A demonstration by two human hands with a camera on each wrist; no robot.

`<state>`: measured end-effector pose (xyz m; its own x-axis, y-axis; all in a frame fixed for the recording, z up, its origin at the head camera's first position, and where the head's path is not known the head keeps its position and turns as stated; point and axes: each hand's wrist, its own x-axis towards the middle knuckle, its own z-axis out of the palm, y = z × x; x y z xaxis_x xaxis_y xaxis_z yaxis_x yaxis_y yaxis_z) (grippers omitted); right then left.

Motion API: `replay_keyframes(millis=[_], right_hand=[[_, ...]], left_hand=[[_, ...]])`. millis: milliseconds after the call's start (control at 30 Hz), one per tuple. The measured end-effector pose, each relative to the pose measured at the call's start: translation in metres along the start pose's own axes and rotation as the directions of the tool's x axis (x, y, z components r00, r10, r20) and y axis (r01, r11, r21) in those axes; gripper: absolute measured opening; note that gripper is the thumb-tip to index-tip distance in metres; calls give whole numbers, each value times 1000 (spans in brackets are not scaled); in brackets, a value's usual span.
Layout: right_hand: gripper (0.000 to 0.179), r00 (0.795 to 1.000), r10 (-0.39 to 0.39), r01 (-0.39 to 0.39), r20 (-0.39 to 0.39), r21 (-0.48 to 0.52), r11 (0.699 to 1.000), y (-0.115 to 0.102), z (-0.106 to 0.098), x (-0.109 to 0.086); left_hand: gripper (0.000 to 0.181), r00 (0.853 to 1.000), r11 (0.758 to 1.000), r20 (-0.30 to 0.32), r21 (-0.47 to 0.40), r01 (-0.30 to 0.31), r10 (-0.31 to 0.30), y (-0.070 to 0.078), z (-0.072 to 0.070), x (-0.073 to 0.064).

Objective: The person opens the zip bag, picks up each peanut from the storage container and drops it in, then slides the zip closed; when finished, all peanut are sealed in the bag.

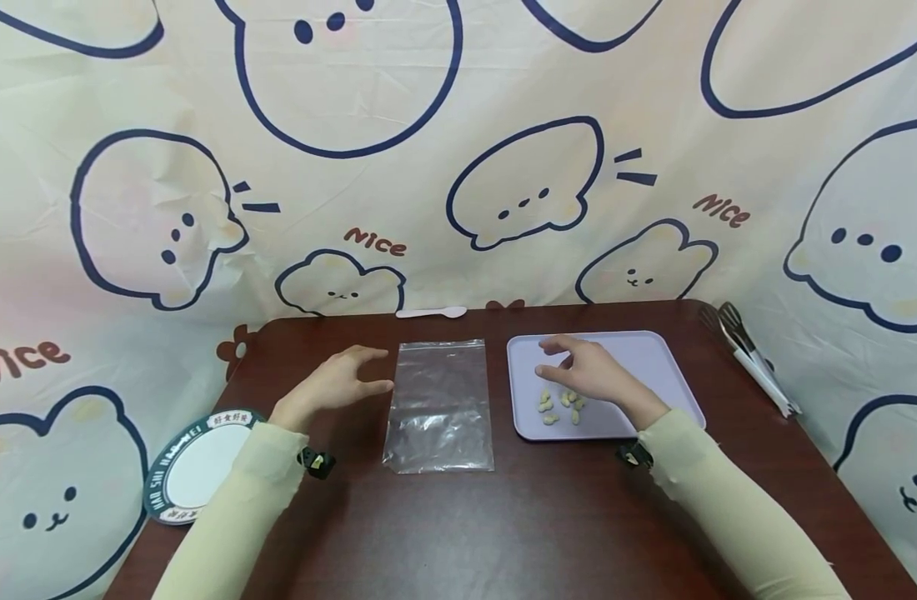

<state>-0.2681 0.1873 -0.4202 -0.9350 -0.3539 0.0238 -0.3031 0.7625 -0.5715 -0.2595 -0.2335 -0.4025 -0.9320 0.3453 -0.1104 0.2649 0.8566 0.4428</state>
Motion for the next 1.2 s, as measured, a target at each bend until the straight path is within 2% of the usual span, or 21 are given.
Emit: replay_keyframes(millis=[133,367,500,700,1033,1200], right_hand=[[55,1000,-18,18,16,5,1000,0,12,3],[55,997,-65,65,29,32,997,-4,33,8],[54,996,-74,70,46,67,995,-9,43,11],[55,994,-82,76,72,87,993,-13,58,18],[52,994,-78,77,72,19,997,-22,71,27],[47,994,-89,90,60,-16,996,-27,75,32]], left_hand=[[67,1000,1000,1,8,-14,14,-3,10,2],[63,999,998,-3,-45,-43,43,-4,20,4],[62,998,997,-2,-47,-66,66,-4,26,8],[63,998,997,1,-37,-61,61,-5,34,11],[64,998,998,-14,-13,-66,66,-5,39,12],[64,998,998,1,-19,-58,58,-8,42,15]])
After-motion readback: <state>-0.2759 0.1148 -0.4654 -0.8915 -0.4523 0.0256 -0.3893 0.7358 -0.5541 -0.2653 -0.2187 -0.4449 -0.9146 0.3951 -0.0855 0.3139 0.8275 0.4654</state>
